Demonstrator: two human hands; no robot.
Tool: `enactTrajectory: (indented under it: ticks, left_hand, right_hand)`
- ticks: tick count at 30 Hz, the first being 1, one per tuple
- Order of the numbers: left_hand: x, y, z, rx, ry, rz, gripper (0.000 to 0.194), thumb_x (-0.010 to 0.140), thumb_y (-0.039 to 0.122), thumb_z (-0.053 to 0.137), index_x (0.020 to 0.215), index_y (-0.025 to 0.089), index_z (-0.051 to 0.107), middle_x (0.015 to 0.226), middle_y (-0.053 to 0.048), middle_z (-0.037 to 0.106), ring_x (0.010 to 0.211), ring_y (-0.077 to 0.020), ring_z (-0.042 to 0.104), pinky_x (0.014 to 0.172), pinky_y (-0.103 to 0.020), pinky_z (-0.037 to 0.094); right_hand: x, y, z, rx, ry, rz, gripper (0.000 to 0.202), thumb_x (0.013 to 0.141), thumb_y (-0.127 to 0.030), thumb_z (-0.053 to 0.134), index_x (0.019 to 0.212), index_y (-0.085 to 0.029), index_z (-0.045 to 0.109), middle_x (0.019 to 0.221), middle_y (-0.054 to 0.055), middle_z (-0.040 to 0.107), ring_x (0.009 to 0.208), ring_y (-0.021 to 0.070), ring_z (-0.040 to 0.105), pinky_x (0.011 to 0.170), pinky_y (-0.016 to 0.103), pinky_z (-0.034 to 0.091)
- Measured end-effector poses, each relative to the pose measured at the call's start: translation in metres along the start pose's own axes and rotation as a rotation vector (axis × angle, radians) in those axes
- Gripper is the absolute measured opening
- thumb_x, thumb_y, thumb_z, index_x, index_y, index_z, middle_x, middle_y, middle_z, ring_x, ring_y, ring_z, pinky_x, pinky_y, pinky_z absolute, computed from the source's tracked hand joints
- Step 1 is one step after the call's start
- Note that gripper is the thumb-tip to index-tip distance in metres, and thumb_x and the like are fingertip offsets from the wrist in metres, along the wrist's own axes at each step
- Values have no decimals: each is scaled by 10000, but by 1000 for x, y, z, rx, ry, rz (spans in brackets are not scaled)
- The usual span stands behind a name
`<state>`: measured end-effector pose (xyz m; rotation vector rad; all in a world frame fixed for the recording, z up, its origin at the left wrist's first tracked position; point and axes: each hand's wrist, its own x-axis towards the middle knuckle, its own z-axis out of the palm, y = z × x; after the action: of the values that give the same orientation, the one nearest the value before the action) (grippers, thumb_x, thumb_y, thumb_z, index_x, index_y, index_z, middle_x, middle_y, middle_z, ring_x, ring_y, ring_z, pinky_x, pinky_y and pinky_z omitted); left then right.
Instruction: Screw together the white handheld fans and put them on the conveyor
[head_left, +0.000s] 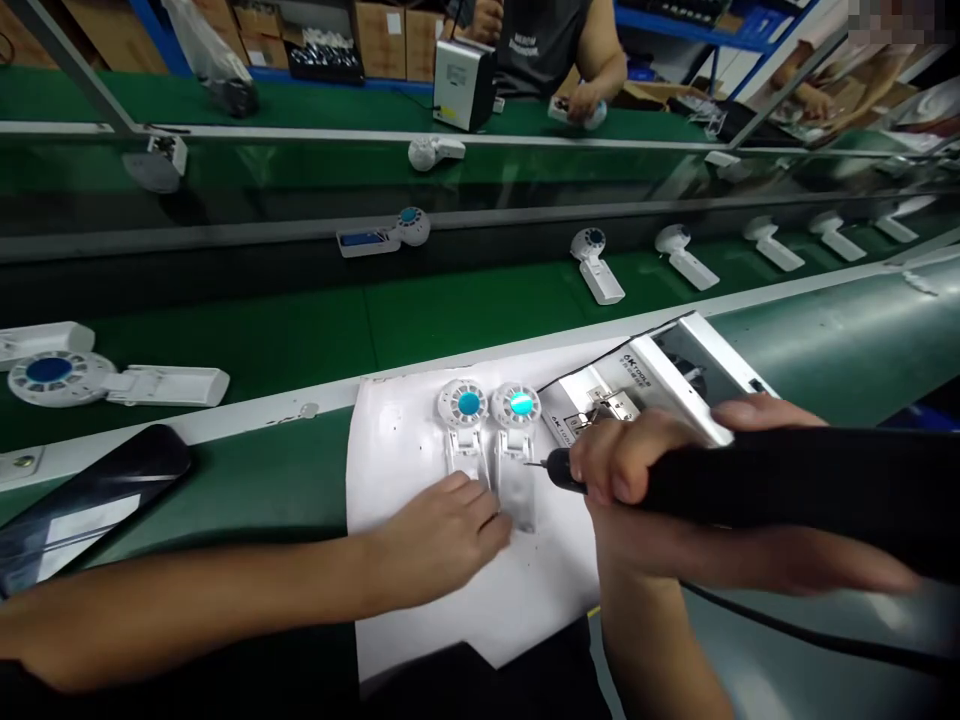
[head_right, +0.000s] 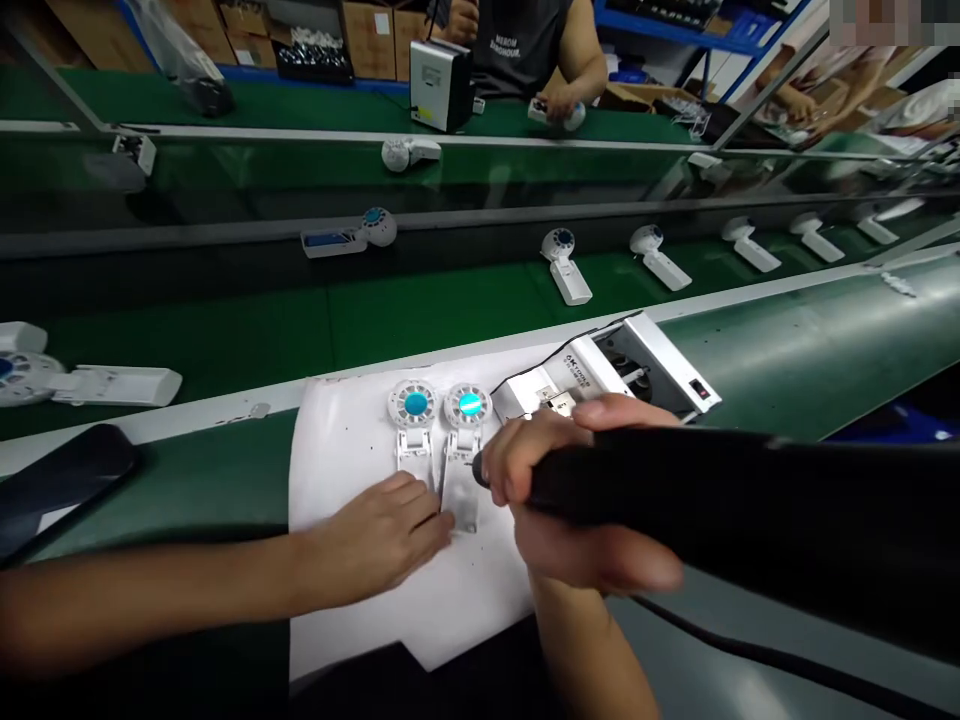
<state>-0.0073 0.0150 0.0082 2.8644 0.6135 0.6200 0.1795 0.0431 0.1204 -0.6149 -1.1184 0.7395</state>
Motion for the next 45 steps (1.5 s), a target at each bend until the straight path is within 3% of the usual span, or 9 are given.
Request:
enactTrajectory:
  ticks: [2,6,21,24,31,36,40,42,45]
  left_hand:
    - [-5,8,5,-56,63,15,195,1135,260,598,983,157,664,873,-34,648,827,-217,600,767,-385,429]
    - [-4,11,8,-121,91,1,236,1120,241,614,898,166,644,879,-31,659,831,-205,591,787,-389,415]
    - [-5,12,5,-141,40,8,121,1025,158,679,912,168,638,881,-24,620,826,-212,536,820,-386,407]
    - [-6,12,7,-151,48,9,121,1017,146,682,907,167,636,880,-25,619,834,-212,537,821,-388,403]
    - [-8,10,6,-187,25,22,130,1042,129,647,918,162,628,878,-31,601,804,-201,510,760,-378,356]
    - [-8,11,6,-223,44,-2,171,1083,120,592,920,168,618,862,-30,599,783,-193,515,764,-382,358]
    - [-8,12,7,-228,44,-1,171,1073,111,584,917,169,621,878,-38,610,789,-197,521,764,-383,365]
    - [-8,12,7,-213,37,0,163,1061,109,596,913,171,623,873,-36,611,795,-200,523,763,-381,366]
    - [-6,12,6,-193,41,7,158,1060,120,613,910,164,639,873,-31,623,805,-199,529,765,-383,375]
  right_hand:
    - [-2,18,5,-22,-17,-52,498,931,-750,737,1136,-298,699,565,-90,592,347,133,430,349,279,426]
    - [-6,41,8,-36,-53,-66,498,949,-732,726,1128,-274,647,550,-107,564,335,112,410,337,238,394]
    - [-19,79,2,-9,-151,190,410,944,-605,782,1123,-283,600,567,-100,572,368,96,399,366,235,335]
    - [-17,69,3,-53,-150,157,470,911,-672,801,1114,-286,625,566,-92,583,370,108,423,368,256,353]
    - [27,-14,-10,-248,114,-166,418,1052,-663,591,1145,-266,685,606,-67,513,453,146,524,430,305,507]
    - [35,7,-25,-319,111,-242,448,951,-721,713,1068,-298,626,534,-102,496,335,124,381,317,267,354]
    - [29,28,-30,-377,196,-268,432,937,-722,737,1018,-321,599,555,-91,502,371,129,393,365,270,375]
    - [28,23,-29,-359,187,-235,414,954,-724,708,1009,-327,604,548,-92,486,365,129,365,360,270,362]
    - [25,9,-16,-245,27,-53,444,944,-759,683,1035,-329,625,518,-99,496,326,136,353,330,287,374]
